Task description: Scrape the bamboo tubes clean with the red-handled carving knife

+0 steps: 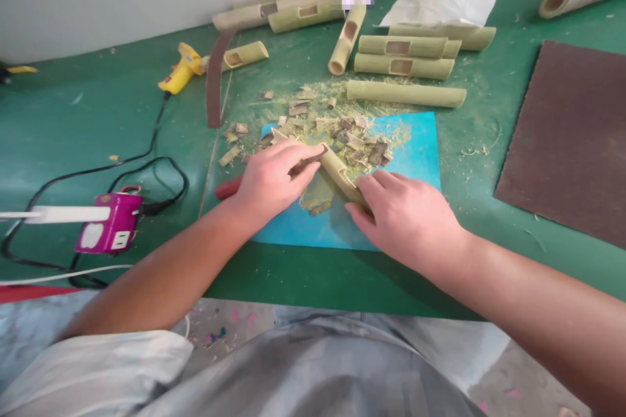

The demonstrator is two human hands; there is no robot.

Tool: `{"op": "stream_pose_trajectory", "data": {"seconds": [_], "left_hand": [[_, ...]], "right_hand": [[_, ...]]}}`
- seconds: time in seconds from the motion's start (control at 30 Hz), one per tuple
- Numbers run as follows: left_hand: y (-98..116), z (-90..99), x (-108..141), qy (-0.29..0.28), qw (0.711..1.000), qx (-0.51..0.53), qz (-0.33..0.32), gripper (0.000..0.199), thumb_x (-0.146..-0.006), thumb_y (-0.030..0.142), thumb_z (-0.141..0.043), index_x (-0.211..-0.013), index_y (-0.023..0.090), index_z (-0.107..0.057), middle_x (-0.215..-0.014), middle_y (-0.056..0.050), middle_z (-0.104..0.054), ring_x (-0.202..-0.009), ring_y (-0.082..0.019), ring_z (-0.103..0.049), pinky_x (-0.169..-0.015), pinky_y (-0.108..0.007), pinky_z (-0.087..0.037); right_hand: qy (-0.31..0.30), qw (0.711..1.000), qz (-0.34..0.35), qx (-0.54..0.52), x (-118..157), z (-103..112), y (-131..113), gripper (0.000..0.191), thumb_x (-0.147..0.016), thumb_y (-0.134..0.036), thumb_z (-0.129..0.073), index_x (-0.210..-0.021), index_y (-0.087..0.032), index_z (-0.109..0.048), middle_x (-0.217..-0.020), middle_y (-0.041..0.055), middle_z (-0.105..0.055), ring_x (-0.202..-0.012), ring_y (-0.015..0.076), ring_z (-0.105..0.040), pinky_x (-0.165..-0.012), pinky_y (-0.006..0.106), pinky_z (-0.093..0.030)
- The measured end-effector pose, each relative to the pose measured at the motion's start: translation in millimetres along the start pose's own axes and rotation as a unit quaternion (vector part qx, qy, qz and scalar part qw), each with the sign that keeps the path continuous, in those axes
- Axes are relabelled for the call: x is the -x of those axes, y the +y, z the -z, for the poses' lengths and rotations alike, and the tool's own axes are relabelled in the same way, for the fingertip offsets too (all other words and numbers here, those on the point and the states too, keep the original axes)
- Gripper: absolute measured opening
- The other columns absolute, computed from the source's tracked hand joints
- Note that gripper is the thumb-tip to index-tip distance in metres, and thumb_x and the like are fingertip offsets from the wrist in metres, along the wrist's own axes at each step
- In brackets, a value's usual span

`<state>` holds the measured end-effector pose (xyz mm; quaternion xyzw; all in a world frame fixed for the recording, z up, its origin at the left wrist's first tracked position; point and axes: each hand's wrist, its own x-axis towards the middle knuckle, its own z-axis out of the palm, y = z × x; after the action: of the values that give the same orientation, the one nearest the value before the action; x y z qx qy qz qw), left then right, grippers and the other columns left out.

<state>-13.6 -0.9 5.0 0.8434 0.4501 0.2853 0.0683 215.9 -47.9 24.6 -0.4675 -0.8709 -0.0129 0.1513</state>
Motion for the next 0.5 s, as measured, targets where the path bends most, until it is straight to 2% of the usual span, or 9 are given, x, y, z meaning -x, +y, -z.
{"op": "stream_pose_trajectory", "data": {"seconds": [0.13, 0.33, 0.5], "left_hand": [[-2.3, -1.8, -2.0, 0.004, 1.000, 0.004, 0.000, 0.020, -0.096, 0.022, -0.052, -0.105, 0.015, -0.069, -0.097, -0.006, -0.072, -0.088, -0.015, -0.068, -0.082, -0.027, -0.053], [-0.9, -3.8, -2.4, 0.022, 0.999, -0.012, -0.020, 0.022, -0.098, 0.024, -0.050, -0.102, 0.015, -0.070, -0.093, -0.006, -0.071, -0.084, -0.014, -0.067, -0.079, -0.026, -0.053], [1.2, -4.9, 0.9, -0.032, 0.995, 0.029, -0.086, 0.024, -0.099, 0.024, -0.048, -0.106, 0.015, -0.069, -0.090, -0.006, -0.070, -0.083, -0.013, -0.066, -0.078, -0.025, -0.054]], "right_hand": [[-0.014, 1.000, -0.013, 0.005, -0.3, 0.5, -0.7, 0.026, -0.090, -0.038, -0.053, -0.081, -0.017, -0.067, -0.073, 0.0040, -0.068, -0.059, 0.0144, -0.055, -0.052, 0.028, -0.029], [-0.059, 0.997, -0.051, 0.009, -1.5, 0.6, -3.5, 0.027, -0.090, -0.038, -0.050, -0.083, -0.018, -0.066, -0.070, 0.0033, -0.066, -0.057, 0.0145, -0.054, -0.051, 0.028, -0.025], [-0.055, 0.998, -0.038, 0.007, -0.5, -1.7, -3.9, 0.026, -0.090, -0.036, -0.051, -0.087, -0.016, -0.066, -0.071, 0.0042, -0.068, -0.057, 0.0156, -0.055, -0.051, 0.029, -0.025]]}}
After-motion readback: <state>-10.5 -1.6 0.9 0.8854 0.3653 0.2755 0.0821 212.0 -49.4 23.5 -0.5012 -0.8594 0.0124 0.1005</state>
